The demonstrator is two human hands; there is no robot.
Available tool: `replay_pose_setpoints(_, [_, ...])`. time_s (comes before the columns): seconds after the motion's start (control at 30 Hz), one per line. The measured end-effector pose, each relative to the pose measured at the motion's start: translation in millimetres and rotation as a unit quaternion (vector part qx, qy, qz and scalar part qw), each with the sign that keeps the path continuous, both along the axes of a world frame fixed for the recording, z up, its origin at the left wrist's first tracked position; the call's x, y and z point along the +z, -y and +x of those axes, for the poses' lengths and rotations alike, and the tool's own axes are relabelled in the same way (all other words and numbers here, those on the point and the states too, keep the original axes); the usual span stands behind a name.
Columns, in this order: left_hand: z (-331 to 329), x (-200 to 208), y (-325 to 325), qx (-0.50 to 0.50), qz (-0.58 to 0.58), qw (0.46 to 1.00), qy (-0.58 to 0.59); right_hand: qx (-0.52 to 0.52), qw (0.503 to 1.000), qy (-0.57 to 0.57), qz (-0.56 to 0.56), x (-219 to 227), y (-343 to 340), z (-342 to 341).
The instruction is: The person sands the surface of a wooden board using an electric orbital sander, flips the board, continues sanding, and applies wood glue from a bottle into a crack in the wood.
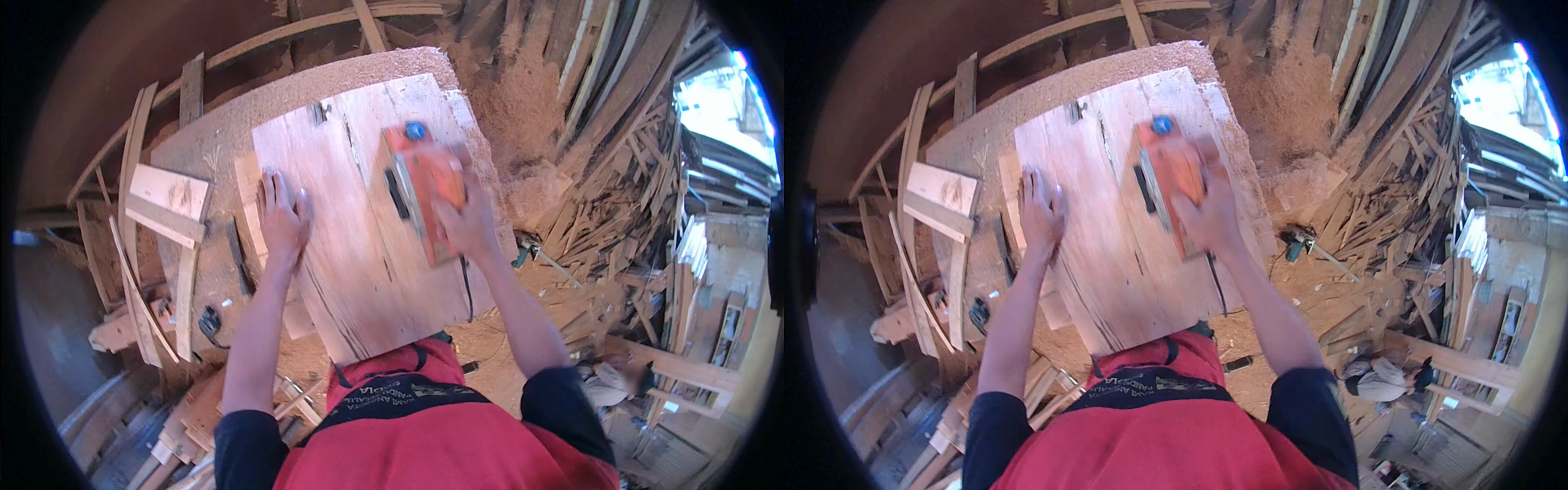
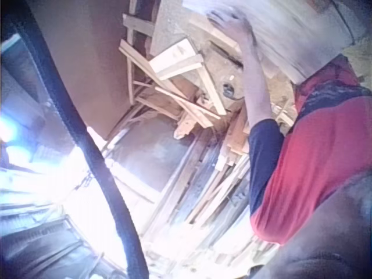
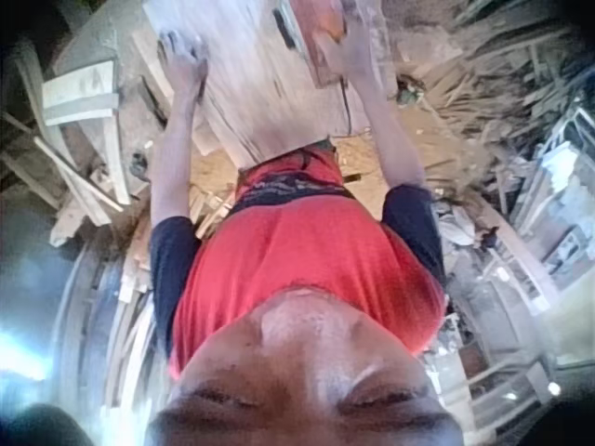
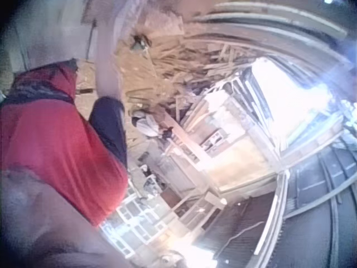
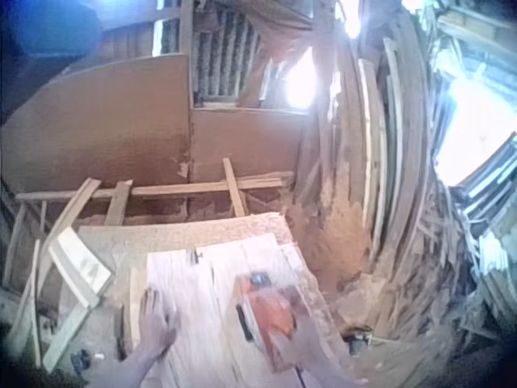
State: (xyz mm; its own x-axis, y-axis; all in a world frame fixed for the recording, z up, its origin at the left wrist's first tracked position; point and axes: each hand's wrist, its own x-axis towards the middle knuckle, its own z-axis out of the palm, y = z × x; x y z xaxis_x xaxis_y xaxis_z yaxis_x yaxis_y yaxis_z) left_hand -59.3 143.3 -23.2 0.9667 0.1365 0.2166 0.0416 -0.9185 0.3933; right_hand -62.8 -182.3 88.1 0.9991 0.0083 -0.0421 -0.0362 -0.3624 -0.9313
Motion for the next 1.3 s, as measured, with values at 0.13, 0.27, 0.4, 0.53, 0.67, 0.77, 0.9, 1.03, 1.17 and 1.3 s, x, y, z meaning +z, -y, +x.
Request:
replay_pose_setpoints(0.13, [-3.4,6.6,-4.5,0.012,-0.014,1.000,-0.009,-0.004,0.996,0.051,-0.072,4.2,-45.9,119.8])
replay_pose_setpoints(0.27, [4.5,10.5,11.7,-0.001,-0.033,0.999,-0.003,-0.049,0.988,0.086,-0.115,-23.6,-52.1,225.1])
replay_pose_setpoints(0.4, [5.5,5.8,8.5,-0.009,-0.030,0.999,0.010,-0.053,0.989,0.062,-0.126,-13.4,-47.9,218.1])
replay_pose_setpoints(0.53, [1.3,0.5,-5.7,0.007,-0.004,1.000,0.000,0.028,0.997,-0.028,-0.067,15.9,-20.3,99.0])
replay_pose_setpoints(0.67, [3.5,0.4,3.2,0.007,-0.007,1.000,-0.016,0.039,0.980,0.096,-0.168,8.2,51.5,-65.9])
replay_pose_setpoints(0.77, [0.7,2.3,-1.1,0.012,-0.002,1.000,-0.020,-0.041,0.979,-0.151,-0.127,49.5,71.4,-179.0])
replay_pose_setpoints(0.9, [4.1,7.4,8.3,-0.001,-0.004,1.000,-0.022,-0.109,0.980,-0.165,-0.025,37.8,98.1,-259.2])
replay_pose_setpoints(1.03, [3.2,7.8,5.4,-0.005,-0.013,1.000,-0.012,-0.091,0.979,-0.180,-0.028,32.2,93.3,-224.4])
replay_pose_setpoints(1.17, [3.7,5.8,6.0,-0.008,0.003,1.000,-0.016,-0.059,0.980,-0.184,-0.050,40.1,66.7,-107.1])
replay_pose_setpoints(1.3, [3.7,9.0,5.6,-0.009,-0.004,1.000,-0.023,-0.012,0.997,0.063,-0.053,5.3,38.6,18.1])
